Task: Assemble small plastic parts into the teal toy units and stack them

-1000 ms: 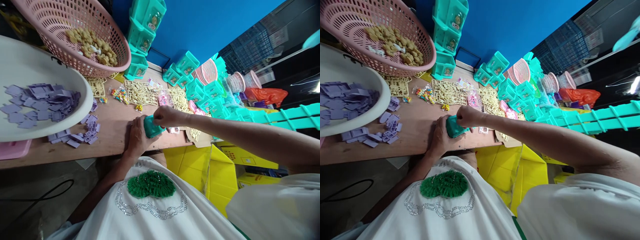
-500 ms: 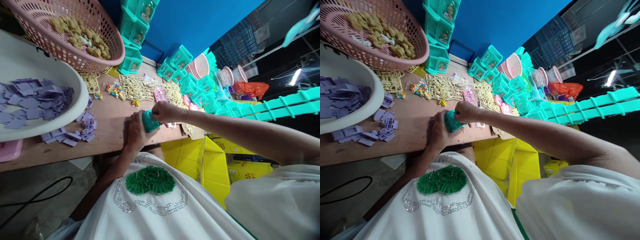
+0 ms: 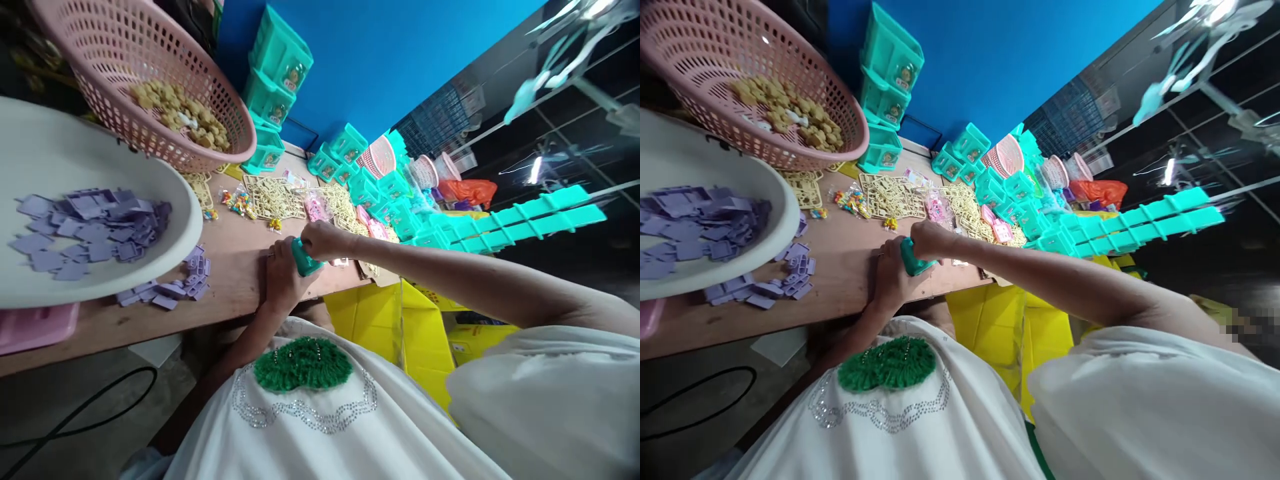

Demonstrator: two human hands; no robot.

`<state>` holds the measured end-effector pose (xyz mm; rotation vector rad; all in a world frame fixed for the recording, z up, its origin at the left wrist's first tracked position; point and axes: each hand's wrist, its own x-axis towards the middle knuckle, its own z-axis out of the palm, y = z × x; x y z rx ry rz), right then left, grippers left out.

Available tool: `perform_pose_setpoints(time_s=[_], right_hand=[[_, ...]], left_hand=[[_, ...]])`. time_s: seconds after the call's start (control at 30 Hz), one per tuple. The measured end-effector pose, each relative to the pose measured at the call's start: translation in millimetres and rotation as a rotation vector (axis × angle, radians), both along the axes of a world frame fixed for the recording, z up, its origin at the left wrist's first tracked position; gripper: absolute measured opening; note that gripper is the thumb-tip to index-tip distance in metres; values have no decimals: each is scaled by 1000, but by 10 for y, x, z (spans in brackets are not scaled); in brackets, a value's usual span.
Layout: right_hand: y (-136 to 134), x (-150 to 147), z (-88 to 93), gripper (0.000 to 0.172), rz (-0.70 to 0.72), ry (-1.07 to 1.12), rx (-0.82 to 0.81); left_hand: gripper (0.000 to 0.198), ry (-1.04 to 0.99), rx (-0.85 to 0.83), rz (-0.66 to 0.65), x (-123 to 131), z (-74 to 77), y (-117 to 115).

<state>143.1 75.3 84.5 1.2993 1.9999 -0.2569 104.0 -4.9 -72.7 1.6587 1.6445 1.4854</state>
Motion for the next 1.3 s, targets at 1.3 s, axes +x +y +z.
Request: perform_pose_setpoints(time_s=[1.3], right_hand=[[811,621,7,50,-288,1519,-203]], left_hand=[[97,-134,-194,-234,-537,74,-142]])
